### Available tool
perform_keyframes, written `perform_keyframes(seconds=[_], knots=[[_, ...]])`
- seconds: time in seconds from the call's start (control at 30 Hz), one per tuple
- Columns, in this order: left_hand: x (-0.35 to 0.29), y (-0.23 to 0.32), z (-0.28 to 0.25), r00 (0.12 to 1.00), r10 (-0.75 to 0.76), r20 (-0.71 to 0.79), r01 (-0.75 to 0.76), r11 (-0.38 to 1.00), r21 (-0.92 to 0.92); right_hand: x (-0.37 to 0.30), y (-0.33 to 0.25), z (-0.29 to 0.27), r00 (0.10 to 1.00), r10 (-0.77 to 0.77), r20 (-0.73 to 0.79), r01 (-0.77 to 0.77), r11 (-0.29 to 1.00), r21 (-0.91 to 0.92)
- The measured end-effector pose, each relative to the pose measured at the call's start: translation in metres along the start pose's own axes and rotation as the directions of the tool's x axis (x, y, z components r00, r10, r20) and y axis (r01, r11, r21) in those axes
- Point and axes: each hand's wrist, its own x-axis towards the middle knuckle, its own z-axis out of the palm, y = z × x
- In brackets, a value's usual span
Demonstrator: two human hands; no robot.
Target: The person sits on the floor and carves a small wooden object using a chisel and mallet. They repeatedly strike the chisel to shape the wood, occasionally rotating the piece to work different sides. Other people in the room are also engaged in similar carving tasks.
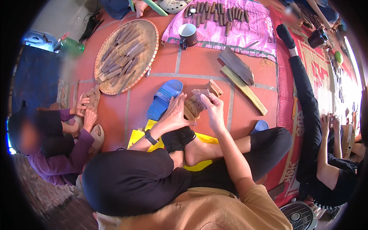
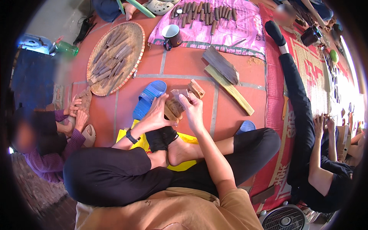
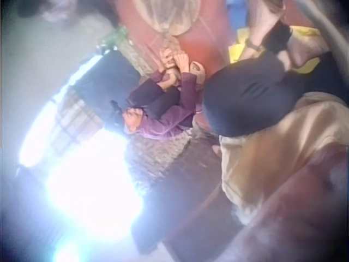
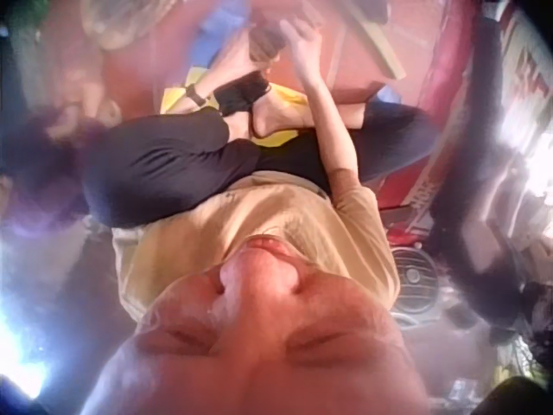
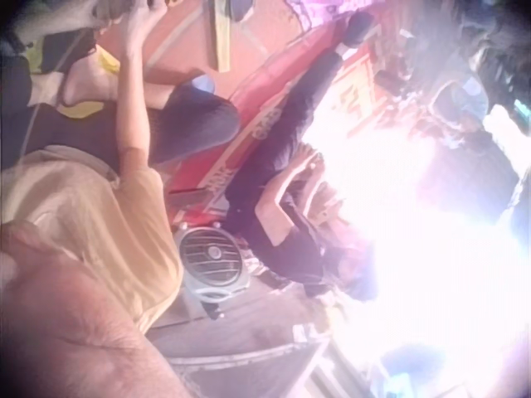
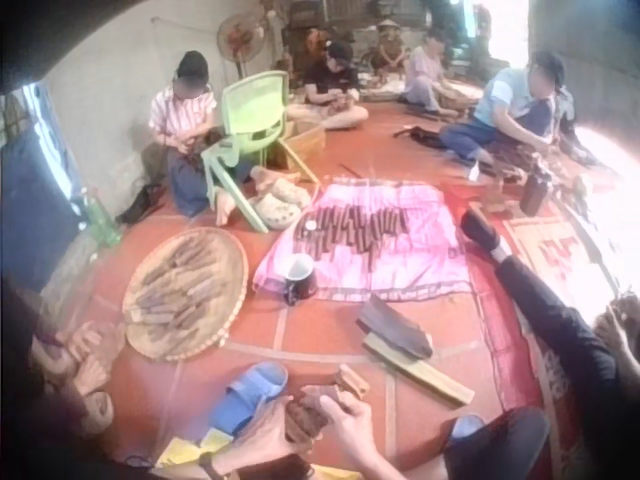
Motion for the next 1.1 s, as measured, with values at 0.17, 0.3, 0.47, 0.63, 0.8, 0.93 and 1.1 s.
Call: perform_keyframes(seconds=[0.17, 0.3, 0.47, 0.63, 0.8, 0.93, 1.1], knots=[[-0.016, 0.003, 0.014, 0.963, -0.259, -0.072, 0.232, 0.936, -0.263, 0.002, -0.002, -0.004, 0.999, -0.040, 0.010, 0.040, 0.998, -0.048], [-0.024, -0.004, 0.022, 0.956, -0.292, -0.041, 0.260, 0.901, -0.348, 0.003, 0.005, 0.001, 0.994, -0.097, 0.041, 0.104, 0.967, -0.233], [-0.025, -0.011, 0.040, 0.917, -0.397, -0.043, 0.372, 0.887, -0.274, -0.008, 0.005, 0.016, 0.944, -0.265, 0.196, 0.328, 0.696, -0.639], [-0.020, -0.030, 0.050, 0.917, -0.398, 0.040, 0.398, 0.896, -0.196, -0.023, 0.012, 0.017, 0.897, -0.303, 0.322, 0.438, 0.512, -0.739], [-0.017, -0.019, 0.050, 0.911, -0.412, -0.001, 0.399, 0.882, -0.252, -0.018, 0.016, 0.024, 0.867, -0.377, 0.325, 0.484, 0.484, -0.730], [-0.018, -0.018, 0.045, 0.924, -0.382, 0.032, 0.374, 0.881, -0.290, -0.012, 0.017, 0.027, 0.878, -0.320, 0.357, 0.472, 0.450, -0.758], [-0.016, -0.015, 0.052, 0.922, -0.382, -0.066, 0.344, 0.885, -0.313, -0.020, 0.016, 0.018, 0.879, -0.301, 0.370, 0.476, 0.512, -0.715]])
